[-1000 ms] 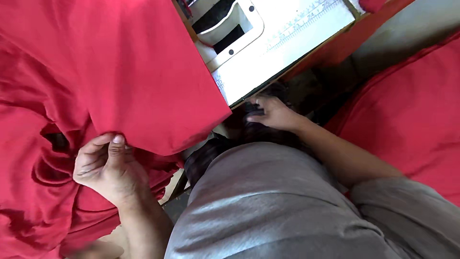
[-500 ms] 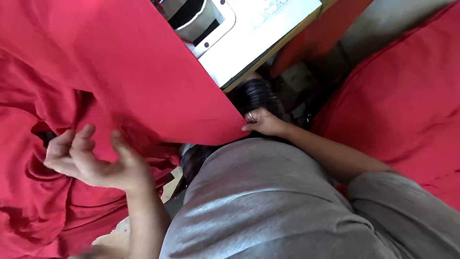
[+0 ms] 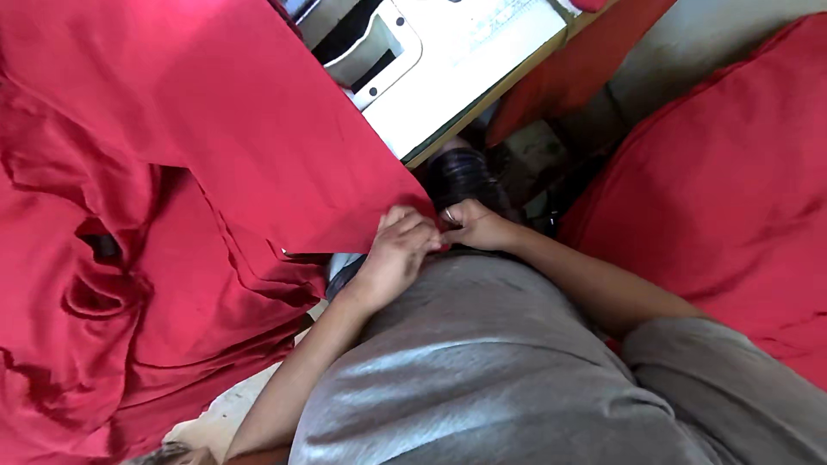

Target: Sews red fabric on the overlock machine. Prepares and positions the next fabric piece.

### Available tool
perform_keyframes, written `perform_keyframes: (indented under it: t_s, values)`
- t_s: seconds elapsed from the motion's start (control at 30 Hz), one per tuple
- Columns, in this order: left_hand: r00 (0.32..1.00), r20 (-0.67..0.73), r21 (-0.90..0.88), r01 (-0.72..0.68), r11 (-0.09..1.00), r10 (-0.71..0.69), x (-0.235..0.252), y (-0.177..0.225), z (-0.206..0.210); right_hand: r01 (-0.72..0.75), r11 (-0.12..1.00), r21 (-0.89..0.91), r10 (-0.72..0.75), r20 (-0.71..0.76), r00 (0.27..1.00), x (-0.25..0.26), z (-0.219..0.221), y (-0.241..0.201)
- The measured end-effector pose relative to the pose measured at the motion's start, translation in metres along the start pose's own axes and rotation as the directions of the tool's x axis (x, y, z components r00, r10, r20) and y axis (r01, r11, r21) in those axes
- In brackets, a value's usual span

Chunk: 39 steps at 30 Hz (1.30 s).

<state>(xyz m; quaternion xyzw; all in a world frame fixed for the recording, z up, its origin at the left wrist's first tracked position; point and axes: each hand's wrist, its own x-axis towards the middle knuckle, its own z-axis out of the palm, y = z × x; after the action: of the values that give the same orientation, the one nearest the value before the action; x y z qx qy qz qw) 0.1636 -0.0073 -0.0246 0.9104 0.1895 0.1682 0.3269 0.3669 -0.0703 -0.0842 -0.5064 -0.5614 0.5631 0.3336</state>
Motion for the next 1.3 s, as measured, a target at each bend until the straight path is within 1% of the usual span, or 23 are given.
perform_keyframes:
  t_s: [0.03, 0.1, 0.17, 0.23, 0.27, 0.3, 0.33, 0.37, 0.4, 0.43, 0.47, 0.5, 0.53, 0.57, 0.6, 0.67, 0.7, 0.73, 0.77, 0.87, 0.97, 1.13, 1.3]
  values:
    - [1.000, -0.014, -0.212, 0.024, 0.977, -0.027, -0.013, -0.001, -0.013, 0.012, 1.000, 0.012, -0.012, 0.009, 1.000, 0.003, -0.002, 0.002]
    - [0.990, -0.041, -0.553, 0.091, 0.828, -0.136, -0.055, -0.009, -0.040, 0.037, 0.999, -0.003, -0.037, 0.015, 0.999, 0.007, -0.004, 0.012]
    - [0.959, -0.047, -0.749, 0.151, 0.645, -0.279, -0.116, -0.026, -0.057, 0.050, 0.997, -0.050, -0.051, -0.009, 0.999, 0.011, -0.003, 0.024]
    - [0.867, -0.010, -0.810, 0.285, 0.513, -0.497, -0.194, -0.046, -0.063, 0.060, 0.995, -0.083, -0.064, -0.039, 0.997, 0.012, -0.004, 0.031]
    - [0.751, 0.008, -0.783, 0.415, 0.463, -0.660, -0.240, -0.052, -0.063, 0.054, 0.995, -0.090, -0.058, -0.050, 0.997, 0.012, -0.005, 0.033]
    - [0.559, -0.020, -0.699, 0.585, 0.411, -0.829, -0.285, -0.055, -0.062, 0.042, 0.995, -0.091, -0.047, -0.054, 0.997, 0.012, -0.006, 0.034]
    - [0.328, -0.095, -0.543, 0.774, 0.325, -0.940, -0.329, -0.054, -0.063, 0.029, 0.996, -0.084, -0.034, -0.053, 0.998, 0.012, -0.006, 0.035]
    - [0.083, -0.211, -0.392, 0.905, 0.162, -0.974, -0.368, -0.050, -0.065, 0.006, 0.998, -0.068, -0.010, -0.045, 0.999, 0.012, -0.007, 0.035]
    - [-0.163, -0.368, -0.316, 0.948, -0.041, -0.915, -0.401, -0.044, -0.067, -0.014, 0.998, -0.053, 0.012, -0.045, 0.999, 0.012, -0.006, 0.035]
    - [-0.362, -0.505, -0.293, 0.926, -0.239, -0.784, -0.422, -0.035, -0.069, -0.024, 0.999, -0.042, 0.022, -0.054, 0.998, 0.012, -0.005, 0.037]
    - [-0.493, -0.544, -0.268, 0.869, -0.416, -0.679, -0.428, -0.025, -0.074, -0.026, 0.999, -0.030, 0.024, -0.068, 0.997, 0.011, -0.003, 0.039]
    - [-0.540, -0.529, -0.175, 0.825, -0.538, -0.655, -0.425, -0.018, -0.078, -0.023, 1.000, -0.010, 0.022, -0.085, 0.996, 0.011, -0.001, 0.040]
    - [-0.494, -0.493, -0.001, 0.823, -0.567, -0.716, -0.420, -0.015, -0.082, -0.013, 1.000, 0.016, 0.015, -0.098, 0.995, 0.010, 0.000, 0.040]
    - [-0.394, -0.364, 0.132, 0.875, -0.465, -0.844, -0.403, -0.013, -0.088, 0.000, 0.999, 0.048, 0.005, -0.113, 0.994, 0.010, 0.001, 0.040]
    - [-0.212, -0.198, 0.168, 0.955, -0.246, -0.957, -0.377, -0.014, -0.092, 0.004, 0.997, 0.075, 0.005, -0.123, 0.992, 0.009, 0.002, 0.040]
    - [0.244, 0.011, 0.031, 0.969, 0.244, -0.970, -0.300, -0.016, -0.083, -0.016, 0.995, 0.095, 0.030, -0.149, 0.988, 0.006, 0.005, 0.037]
    - [0.421, 0.029, -0.116, 0.902, 0.416, -0.906, -0.259, -0.019, -0.071, -0.016, 0.995, 0.094, 0.031, -0.164, 0.986, 0.004, 0.006, 0.037]
    - [0.521, 0.027, -0.284, 0.822, 0.493, -0.853, -0.222, -0.023, -0.056, -0.014, 0.996, 0.092, 0.030, -0.177, 0.984, 0.002, 0.006, 0.036]
    - [0.563, 0.025, -0.424, 0.754, 0.501, -0.826, -0.190, -0.028, -0.042, -0.012, 0.996, 0.093, 0.029, -0.188, 0.982, -0.001, 0.006, 0.036]
    - [0.590, 0.074, -0.623, 0.657, 0.425, -0.804, -0.123, -0.045, -0.011, -0.023, 0.993, 0.117, 0.050, -0.229, 0.972, -0.010, 0.006, 0.032]
    - [0.635, -0.060, -0.712, 0.513, 0.479, -0.770, -0.088, -0.057, 0.009, -0.035, 0.994, 0.101, 0.063, -0.289, 0.955, -0.016, 0.007, 0.028]
    - [0.721, -0.217, -0.685, 0.368, 0.629, -0.658, -0.096, -0.053, 0.014, -0.100, 0.990, 0.098, 0.130, -0.387, 0.913, -0.025, 0.002, 0.025]
    - [0.745, -0.234, -0.715, 0.303, 0.630, -0.624, -0.107, -0.039, 0.008, 0.025, 0.983, 0.181, 0.018, -0.232, 0.973, -0.035, -0.005, 0.024]
